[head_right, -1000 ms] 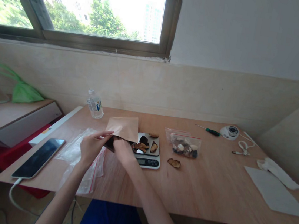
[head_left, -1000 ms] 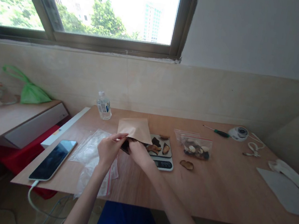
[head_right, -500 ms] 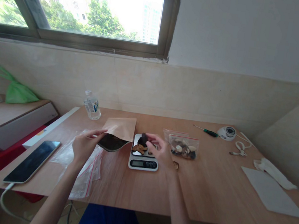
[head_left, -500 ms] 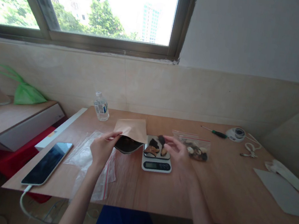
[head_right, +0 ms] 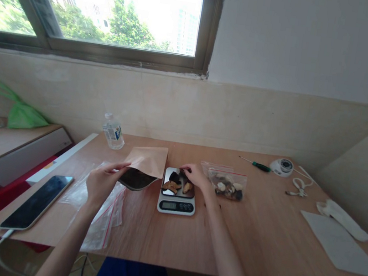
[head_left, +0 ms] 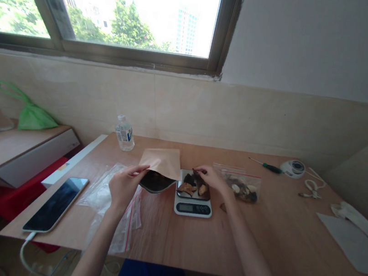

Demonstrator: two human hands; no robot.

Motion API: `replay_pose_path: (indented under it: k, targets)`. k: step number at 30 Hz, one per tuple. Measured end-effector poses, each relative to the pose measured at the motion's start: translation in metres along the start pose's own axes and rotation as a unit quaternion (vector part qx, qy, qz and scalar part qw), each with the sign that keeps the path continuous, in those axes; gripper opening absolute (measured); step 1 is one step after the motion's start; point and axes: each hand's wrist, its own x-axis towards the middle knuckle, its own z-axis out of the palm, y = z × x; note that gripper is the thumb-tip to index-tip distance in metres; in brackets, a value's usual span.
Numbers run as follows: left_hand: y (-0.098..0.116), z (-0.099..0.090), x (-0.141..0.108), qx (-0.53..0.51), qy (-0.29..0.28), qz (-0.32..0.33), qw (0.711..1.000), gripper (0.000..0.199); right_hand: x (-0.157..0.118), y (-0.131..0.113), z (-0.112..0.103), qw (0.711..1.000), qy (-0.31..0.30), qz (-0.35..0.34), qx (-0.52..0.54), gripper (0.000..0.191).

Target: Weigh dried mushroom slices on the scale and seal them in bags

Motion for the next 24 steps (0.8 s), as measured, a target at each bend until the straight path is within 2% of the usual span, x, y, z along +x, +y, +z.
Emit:
replay_pose_path:
  k: [5, 10, 13, 16, 19, 24]
  targets:
    - [0.001, -0.001, -0.001, 0.005, -0.005, -0.001, 1.000, 0.023, -0.006, 0.001, 0.005, 0.998, 0.042, -0.009, 0.053, 0.028]
    - [0.002, 0.000, -0.002, -0.001, -0.007, 0.010, 1.000, 0.022, -0.003, 0.023, 0.006, 0.977, 0.165, 0.016, 0.134, 0.029]
    - [0.001, 0.003, -0.003, 0.002, -0.008, 0.020, 1.000, 0.021, -0.011, 0.036, 0.005, 0.968, 0.202, 0.038, 0.148, 0.030]
    - [-0.005, 0.008, -0.004, 0.014, -0.014, 0.029, 0.999, 0.021, -0.032, 0.040, 0.004, 0.967, 0.209, 0.050, 0.137, 0.030]
    - [-0.014, 0.015, -0.005, 0.030, -0.033, 0.030, 0.999, 0.021, -0.065, 0.039, 0.005, 0.969, 0.217, 0.047, 0.106, 0.029]
    - [-0.032, 0.028, -0.008, 0.067, -0.056, 0.034, 0.996, 0.025, -0.117, 0.038, 0.011, 0.964, 0.261, 0.050, -0.001, 0.029]
